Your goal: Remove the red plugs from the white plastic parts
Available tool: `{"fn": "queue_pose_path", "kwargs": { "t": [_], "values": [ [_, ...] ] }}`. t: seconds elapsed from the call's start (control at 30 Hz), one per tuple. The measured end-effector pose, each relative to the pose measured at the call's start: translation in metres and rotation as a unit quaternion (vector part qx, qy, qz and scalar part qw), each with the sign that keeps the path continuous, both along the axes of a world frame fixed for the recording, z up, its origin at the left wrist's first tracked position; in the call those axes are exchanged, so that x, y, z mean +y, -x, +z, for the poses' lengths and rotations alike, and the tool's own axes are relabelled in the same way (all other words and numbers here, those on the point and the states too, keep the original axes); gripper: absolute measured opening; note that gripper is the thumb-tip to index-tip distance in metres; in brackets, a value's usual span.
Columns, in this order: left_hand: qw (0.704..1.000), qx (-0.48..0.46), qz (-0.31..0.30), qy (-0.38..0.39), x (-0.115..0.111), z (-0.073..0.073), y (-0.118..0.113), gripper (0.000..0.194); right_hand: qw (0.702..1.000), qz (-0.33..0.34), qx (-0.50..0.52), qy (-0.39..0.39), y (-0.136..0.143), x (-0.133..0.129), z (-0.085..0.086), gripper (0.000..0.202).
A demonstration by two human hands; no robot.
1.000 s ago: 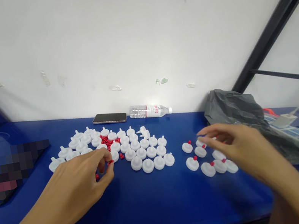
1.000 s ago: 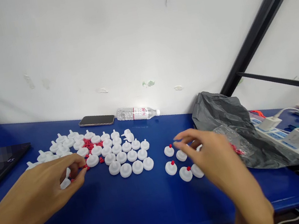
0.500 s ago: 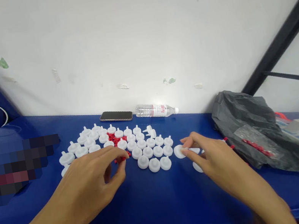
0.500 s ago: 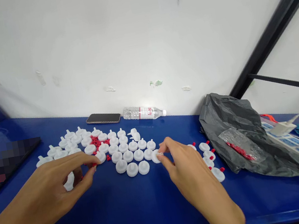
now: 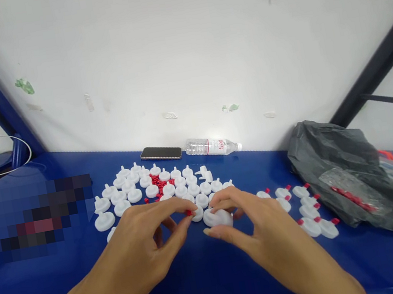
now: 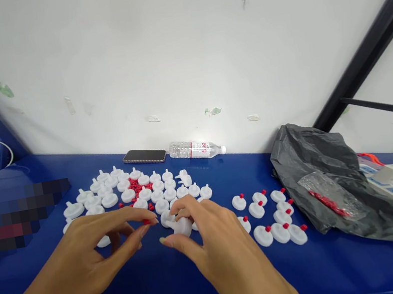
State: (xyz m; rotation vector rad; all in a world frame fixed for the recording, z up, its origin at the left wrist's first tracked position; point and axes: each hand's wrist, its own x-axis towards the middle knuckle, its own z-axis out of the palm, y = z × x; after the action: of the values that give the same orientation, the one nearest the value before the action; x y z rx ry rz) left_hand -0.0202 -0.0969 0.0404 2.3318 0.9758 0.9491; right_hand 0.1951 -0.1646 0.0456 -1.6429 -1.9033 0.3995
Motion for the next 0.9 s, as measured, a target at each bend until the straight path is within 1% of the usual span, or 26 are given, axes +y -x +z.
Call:
{"fn": "queue_pose_path", "kwargs": {
  "t": [0.17, 0.27, 0.37, 0.5, 0.57, 0.67, 0.77, 0.9],
  "values": [
    [0.998, -0.029, -0.034, 0.038, 0.000, 0.000, -0.002, 0.020, 0.999, 0.005, 0.030, 0.024, 0.013, 0.000, 0.001, 0.024],
    [0.997, -0.029, -0.045, 0.056, 0.001, -0.002, -0.002, 0.018, 0.999, 0.011, 0.038, 0.024, 0.018, 0.000, 0.003, 0.032],
    [0.997, -0.028, -0.040, 0.057, 0.001, -0.003, -0.002, 0.017, 0.998, -0.002, 0.059, 0.027, 0.019, 0.001, 0.003, 0.040],
    [0.998, -0.036, -0.024, 0.054, 0.001, -0.001, -0.003, 0.015, 0.995, -0.007, 0.099, 0.025, 0.017, 0.001, 0.003, 0.037],
    [0.998, -0.021, -0.023, 0.052, 0.001, 0.000, -0.003, 0.014, 0.994, -0.008, 0.105, 0.024, 0.015, 0.001, 0.002, 0.040],
    [0.998, 0.022, -0.033, 0.043, 0.002, 0.001, -0.002, 0.014, 0.995, -0.010, 0.096, 0.018, 0.013, 0.001, 0.001, 0.050],
    [0.998, 0.056, -0.037, 0.018, 0.003, -0.001, -0.001, 0.014, 0.997, 0.000, 0.078, -0.001, 0.010, 0.000, 0.000, 0.056],
    [0.993, 0.089, -0.059, -0.040, 0.006, -0.007, 0.000, 0.019, 0.998, -0.002, 0.031, -0.048, 0.009, 0.001, 0.000, 0.050]
  ]
}}
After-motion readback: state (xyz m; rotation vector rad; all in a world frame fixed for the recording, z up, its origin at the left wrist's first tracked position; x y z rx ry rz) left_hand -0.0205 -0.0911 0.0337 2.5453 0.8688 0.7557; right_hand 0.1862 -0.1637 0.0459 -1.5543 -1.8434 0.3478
